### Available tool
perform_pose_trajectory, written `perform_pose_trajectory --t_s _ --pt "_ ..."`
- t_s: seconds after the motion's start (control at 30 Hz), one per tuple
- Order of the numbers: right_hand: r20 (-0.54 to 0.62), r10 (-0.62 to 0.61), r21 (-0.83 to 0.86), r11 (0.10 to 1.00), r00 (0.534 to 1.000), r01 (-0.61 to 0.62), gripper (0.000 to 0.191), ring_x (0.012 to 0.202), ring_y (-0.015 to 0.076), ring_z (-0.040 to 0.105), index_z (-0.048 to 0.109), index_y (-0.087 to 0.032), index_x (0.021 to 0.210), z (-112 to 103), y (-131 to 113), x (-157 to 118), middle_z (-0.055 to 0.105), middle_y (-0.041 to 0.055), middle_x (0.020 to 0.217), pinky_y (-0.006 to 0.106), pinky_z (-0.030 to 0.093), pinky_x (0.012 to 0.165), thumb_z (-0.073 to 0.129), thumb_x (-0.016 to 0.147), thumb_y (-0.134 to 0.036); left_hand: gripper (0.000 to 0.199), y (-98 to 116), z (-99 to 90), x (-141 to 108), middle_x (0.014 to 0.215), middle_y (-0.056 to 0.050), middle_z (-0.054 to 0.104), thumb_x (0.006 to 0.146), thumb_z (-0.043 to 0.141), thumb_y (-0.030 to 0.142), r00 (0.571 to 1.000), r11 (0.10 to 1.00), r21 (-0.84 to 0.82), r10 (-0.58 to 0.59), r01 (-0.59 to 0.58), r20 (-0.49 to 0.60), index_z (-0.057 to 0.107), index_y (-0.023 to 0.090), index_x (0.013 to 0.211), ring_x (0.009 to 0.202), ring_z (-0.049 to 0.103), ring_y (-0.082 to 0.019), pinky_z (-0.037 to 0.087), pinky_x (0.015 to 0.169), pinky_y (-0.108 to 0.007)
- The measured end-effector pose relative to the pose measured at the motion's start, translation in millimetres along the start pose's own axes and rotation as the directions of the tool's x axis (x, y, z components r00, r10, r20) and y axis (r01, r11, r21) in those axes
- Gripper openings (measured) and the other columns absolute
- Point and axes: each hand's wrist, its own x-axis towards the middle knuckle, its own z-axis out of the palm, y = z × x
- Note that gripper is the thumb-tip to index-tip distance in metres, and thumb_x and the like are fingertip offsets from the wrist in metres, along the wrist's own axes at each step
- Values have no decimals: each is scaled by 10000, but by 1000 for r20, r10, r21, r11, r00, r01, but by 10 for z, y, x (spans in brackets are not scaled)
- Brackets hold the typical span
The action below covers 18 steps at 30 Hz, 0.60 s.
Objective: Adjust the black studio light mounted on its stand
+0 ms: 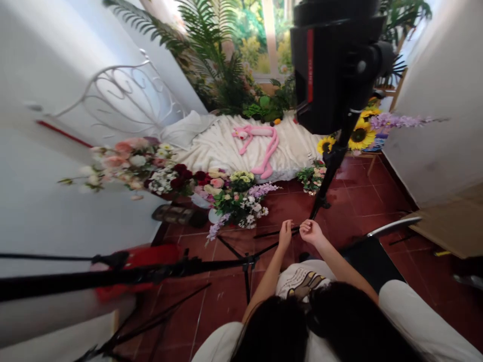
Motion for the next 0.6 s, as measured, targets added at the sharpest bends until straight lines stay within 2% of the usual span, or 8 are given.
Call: perform_pose_trajectory --t_s 0.07,0.13,0.2,0.27,0.37,0.47,0.53,0.6 --pt "-19 49 -53 997 999 -50 234 327 47 319 265 -203 581 81 128 85 342 -74 422 134 268 348 384 693 -37 473 -47 -263 -29 893 -60 629 883 353 580 992 1000 -5 -10 9 -128 565 178 1016 829 616 -157 482 834 -334" --pt "-38 119 -123 985 992 -123 236 331 46 318 259 -204 584 172 289 188 337 -75 424 133 256 346 388 694 -41 486 -54 -539 -58 899 -65 632 884 340 588 966 1000 -19 -24 20 -258 559 176 1022 812 613 -152 483 818 -327" --pt "-62 206 -187 959 976 -215 240 336 47 316 250 -206 587 269 485 295 335 -74 427 134 248 347 387 699 -44 504 -45 -823 -113 899 -69 636 877 336 603 924 999 -41 -36 22 -380 552 174 1027 795 614 -149 487 802 -321" --pt "-78 297 -253 917 952 -307 239 345 52 323 250 -208 593 368 714 394 340 -72 435 138 253 351 386 708 -48 518 -35 -1110 -211 894 -70 638 868 336 619 863 998 -55 -34 7 -504 551 172 1019 786 615 -148 491 791 -317" --pt "-91 424 -368 827 901 -426 236 358 59 335 261 -211 603 510 1104 521 348 -71 447 147 261 359 395 727 -62 516 -35 -1533 -453 886 -67 641 868 332 621 732 998 -56 -24 -20 -681 557 177 1000 789 615 -147 494 791 -314" --pt "-107 540 -475 710 835 -520 240 366 64 336 265 -212 608 623 1526 615 342 -72 455 152 269 367 403 747 -73 501 -29 -1896 -759 882 -61 644 875 329 612 566 998 -57 -35 -20 -824 561 184 994 784 618 -146 494 803 -318" --pt "-116 611 -543 621 783 -565 245 373 67 335 267 -211 608 673 1801 650 332 -73 458 154 275 376 403 763 -79 485 2 -2080 -940 895 -62 643 881 328 601 453 998 -52 -37 -20 -891 560 187 980 813 624 -153 489 832 -326" --pt "-119 669 -594 544 734 -593 253 376 68 331 269 -210 606 703 2048 662 323 -73 458 155 274 381 399 783 -83 458 69 -2216 -1068 929 -67 643 888 337 584 367 999 -28 -19 -19 -930 554 191 980 882 624 -163 474 883 -337"
